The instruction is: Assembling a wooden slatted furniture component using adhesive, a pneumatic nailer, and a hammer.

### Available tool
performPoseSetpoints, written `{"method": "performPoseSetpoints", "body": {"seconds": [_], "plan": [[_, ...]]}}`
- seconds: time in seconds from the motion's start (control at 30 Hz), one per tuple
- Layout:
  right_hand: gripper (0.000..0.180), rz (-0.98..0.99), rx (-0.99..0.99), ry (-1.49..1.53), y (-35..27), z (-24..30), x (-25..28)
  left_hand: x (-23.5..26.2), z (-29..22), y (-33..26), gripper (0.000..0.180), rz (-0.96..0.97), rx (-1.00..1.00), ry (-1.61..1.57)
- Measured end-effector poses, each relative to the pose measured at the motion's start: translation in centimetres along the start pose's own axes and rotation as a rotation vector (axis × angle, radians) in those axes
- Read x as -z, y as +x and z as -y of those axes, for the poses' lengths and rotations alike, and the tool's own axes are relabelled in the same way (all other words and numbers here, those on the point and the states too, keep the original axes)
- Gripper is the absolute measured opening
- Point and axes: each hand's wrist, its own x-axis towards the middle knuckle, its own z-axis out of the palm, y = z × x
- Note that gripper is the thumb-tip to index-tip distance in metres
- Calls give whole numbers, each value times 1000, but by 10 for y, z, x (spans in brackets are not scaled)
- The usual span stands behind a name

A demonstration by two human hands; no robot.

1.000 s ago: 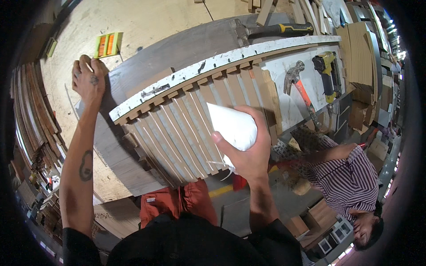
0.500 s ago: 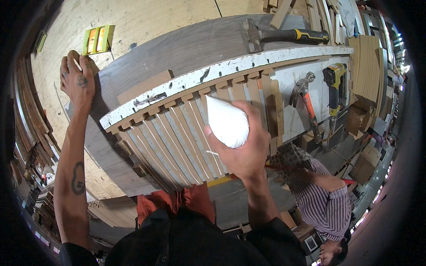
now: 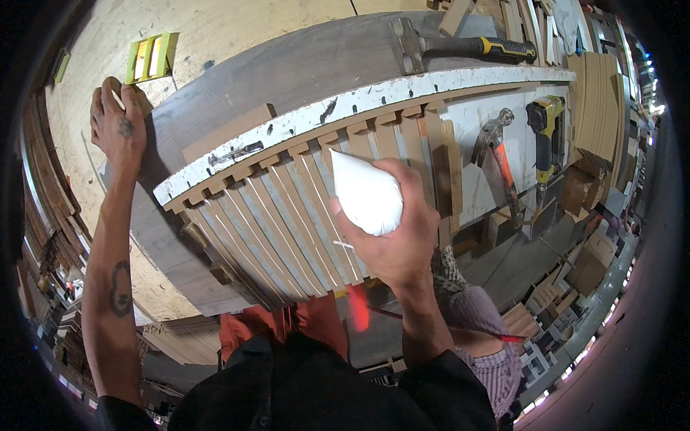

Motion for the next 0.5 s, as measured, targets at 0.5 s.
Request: {"method": "performPoseSetpoints", "body": {"seconds": [0.5], "plan": [[61, -8, 4, 36, -38, -14, 9, -10, 7, 3, 59, -9, -1, 26]]}}
